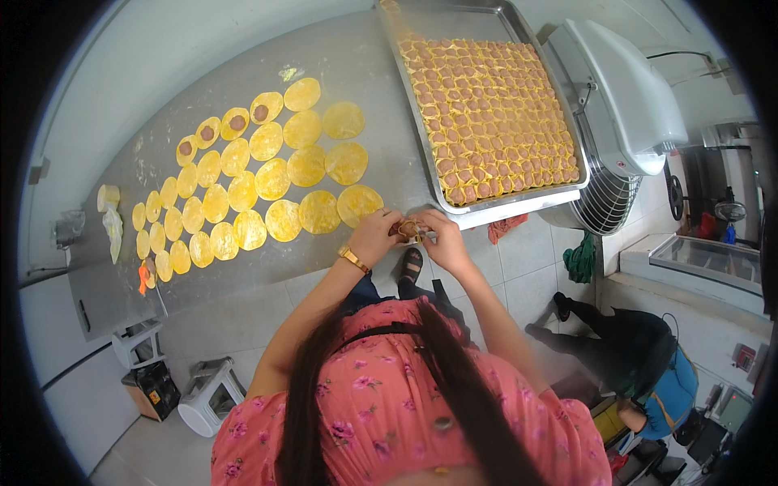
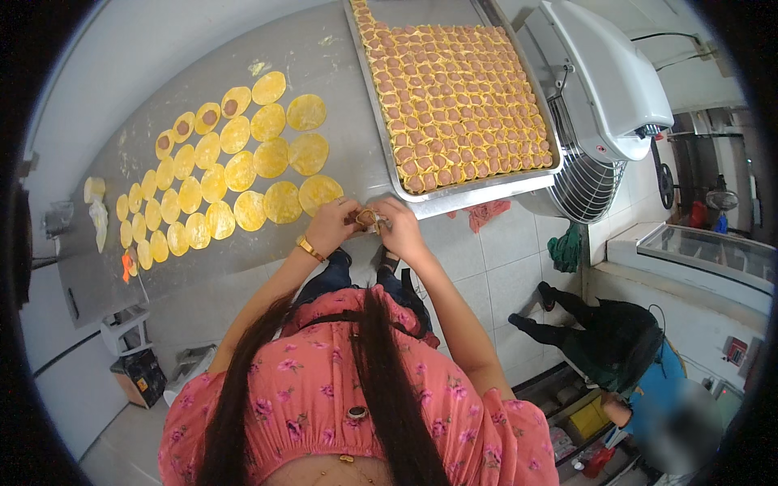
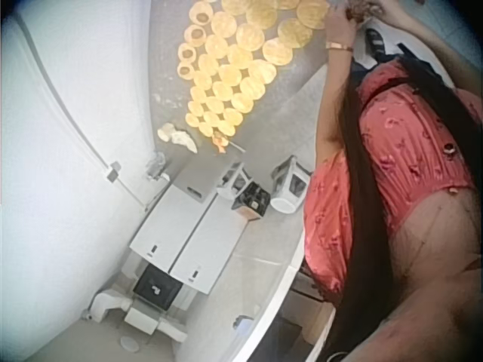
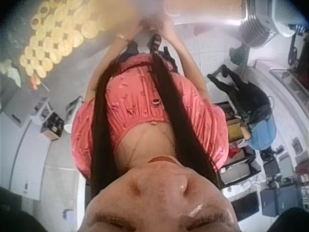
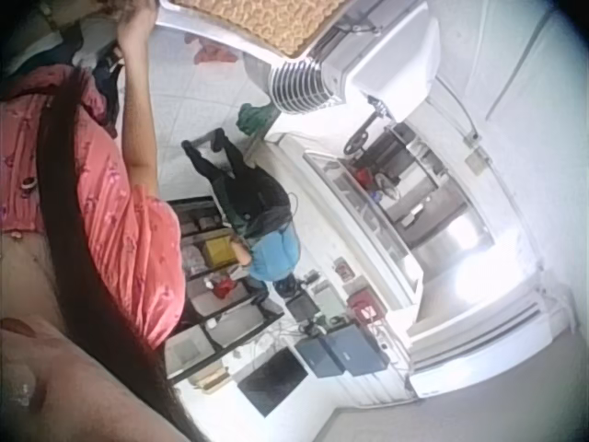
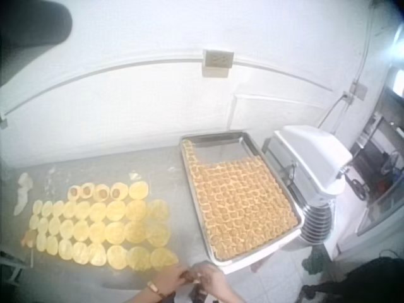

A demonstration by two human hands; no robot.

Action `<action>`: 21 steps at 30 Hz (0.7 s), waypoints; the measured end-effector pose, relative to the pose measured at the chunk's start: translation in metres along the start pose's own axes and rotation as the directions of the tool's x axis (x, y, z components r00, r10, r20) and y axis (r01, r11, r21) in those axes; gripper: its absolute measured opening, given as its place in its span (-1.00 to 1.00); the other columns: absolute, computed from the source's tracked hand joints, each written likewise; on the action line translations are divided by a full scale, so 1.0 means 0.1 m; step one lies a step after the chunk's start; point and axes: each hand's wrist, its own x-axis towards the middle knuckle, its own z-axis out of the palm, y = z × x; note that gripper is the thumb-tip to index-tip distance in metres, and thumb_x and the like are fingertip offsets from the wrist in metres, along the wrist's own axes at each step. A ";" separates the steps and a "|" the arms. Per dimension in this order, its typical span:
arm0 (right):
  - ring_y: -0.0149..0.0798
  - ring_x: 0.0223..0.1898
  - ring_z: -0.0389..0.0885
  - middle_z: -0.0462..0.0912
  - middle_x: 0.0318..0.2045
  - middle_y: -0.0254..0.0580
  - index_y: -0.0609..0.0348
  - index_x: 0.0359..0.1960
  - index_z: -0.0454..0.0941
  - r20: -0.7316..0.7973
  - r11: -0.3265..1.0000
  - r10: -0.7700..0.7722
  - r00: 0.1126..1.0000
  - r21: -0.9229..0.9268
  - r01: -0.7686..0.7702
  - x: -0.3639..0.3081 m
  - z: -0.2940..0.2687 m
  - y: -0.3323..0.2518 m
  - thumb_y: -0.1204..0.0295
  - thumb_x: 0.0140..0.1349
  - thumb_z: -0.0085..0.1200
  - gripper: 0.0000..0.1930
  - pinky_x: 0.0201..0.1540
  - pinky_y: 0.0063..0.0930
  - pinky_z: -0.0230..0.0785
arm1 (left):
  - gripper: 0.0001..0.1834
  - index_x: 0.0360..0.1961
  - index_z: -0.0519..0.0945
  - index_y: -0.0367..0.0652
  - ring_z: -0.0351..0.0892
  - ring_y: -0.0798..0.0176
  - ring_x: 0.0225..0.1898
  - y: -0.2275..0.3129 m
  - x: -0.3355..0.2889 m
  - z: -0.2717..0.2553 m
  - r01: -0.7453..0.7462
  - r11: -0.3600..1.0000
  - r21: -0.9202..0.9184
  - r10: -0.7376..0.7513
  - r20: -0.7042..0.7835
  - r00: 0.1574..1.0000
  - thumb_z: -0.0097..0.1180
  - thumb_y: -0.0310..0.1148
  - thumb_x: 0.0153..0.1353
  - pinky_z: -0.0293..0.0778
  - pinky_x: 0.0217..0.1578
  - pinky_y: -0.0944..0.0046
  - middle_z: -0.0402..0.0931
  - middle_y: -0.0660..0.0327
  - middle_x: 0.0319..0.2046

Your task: The person places a small brown filling onto yellow circular dough pieces, folds them into half-moon shapes, and arranges them on a metal tray. Another person is visible in the background preparing dough.

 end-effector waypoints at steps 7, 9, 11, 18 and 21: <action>-0.13 -0.38 0.57 0.55 -0.28 -0.09 0.25 -0.20 0.54 0.026 0.996 0.072 0.997 -0.047 -0.070 -0.02 0.06 0.04 0.78 -0.15 0.04 -0.61 -0.32 -0.43 0.43 | -0.75 -0.42 0.49 -0.16 0.52 0.09 -0.40 0.07 0.03 0.01 0.051 0.996 0.077 -0.056 0.066 0.996 0.30 -0.36 -0.11 0.43 -0.38 0.17 0.47 0.15 -0.51; -0.15 -0.38 0.57 0.55 -0.28 -0.08 0.25 -0.20 0.54 -0.005 0.996 0.041 0.999 -0.076 -0.041 -0.01 0.06 0.04 0.78 -0.15 0.05 -0.61 -0.33 -0.44 0.43 | -0.73 -0.42 0.49 -0.17 0.53 0.13 -0.41 0.06 0.03 0.00 0.063 0.997 0.037 -0.066 0.074 0.995 0.31 -0.37 -0.13 0.43 -0.39 0.20 0.48 0.15 -0.51; -0.16 -0.39 0.58 0.55 -0.29 -0.07 0.25 -0.21 0.55 -0.090 0.993 -0.018 0.996 -0.117 0.007 -0.02 0.05 0.03 0.77 -0.13 0.06 -0.63 -0.35 -0.43 0.43 | -0.72 -0.39 0.49 -0.17 0.55 0.14 -0.41 0.04 0.03 -0.02 0.087 0.995 -0.057 -0.082 0.087 0.993 0.32 -0.39 -0.13 0.45 -0.39 0.23 0.50 0.15 -0.48; -0.07 -0.29 0.58 0.54 -0.24 -0.04 0.26 -0.19 0.53 -0.069 0.977 0.209 0.975 -0.013 -0.211 -0.10 0.09 -0.07 0.76 -0.15 0.07 -0.62 -0.26 -0.35 0.46 | -0.72 -0.33 0.51 -0.17 0.62 0.16 -0.44 0.03 0.05 0.02 0.053 0.995 -0.081 -0.048 0.058 0.997 0.31 -0.39 -0.10 0.49 -0.43 0.28 0.58 0.13 -0.49; 0.05 -0.22 0.53 0.52 -0.27 -0.01 0.27 -0.22 0.52 -0.128 0.984 0.175 0.976 -0.004 -0.177 -0.12 0.09 -0.08 0.74 -0.13 0.06 -0.66 -0.21 -0.23 0.41 | -0.75 -0.36 0.51 -0.15 0.61 0.11 -0.45 0.05 0.05 0.02 0.085 0.993 -0.083 -0.079 0.081 0.994 0.29 -0.38 -0.07 0.47 -0.43 0.22 0.58 0.13 -0.53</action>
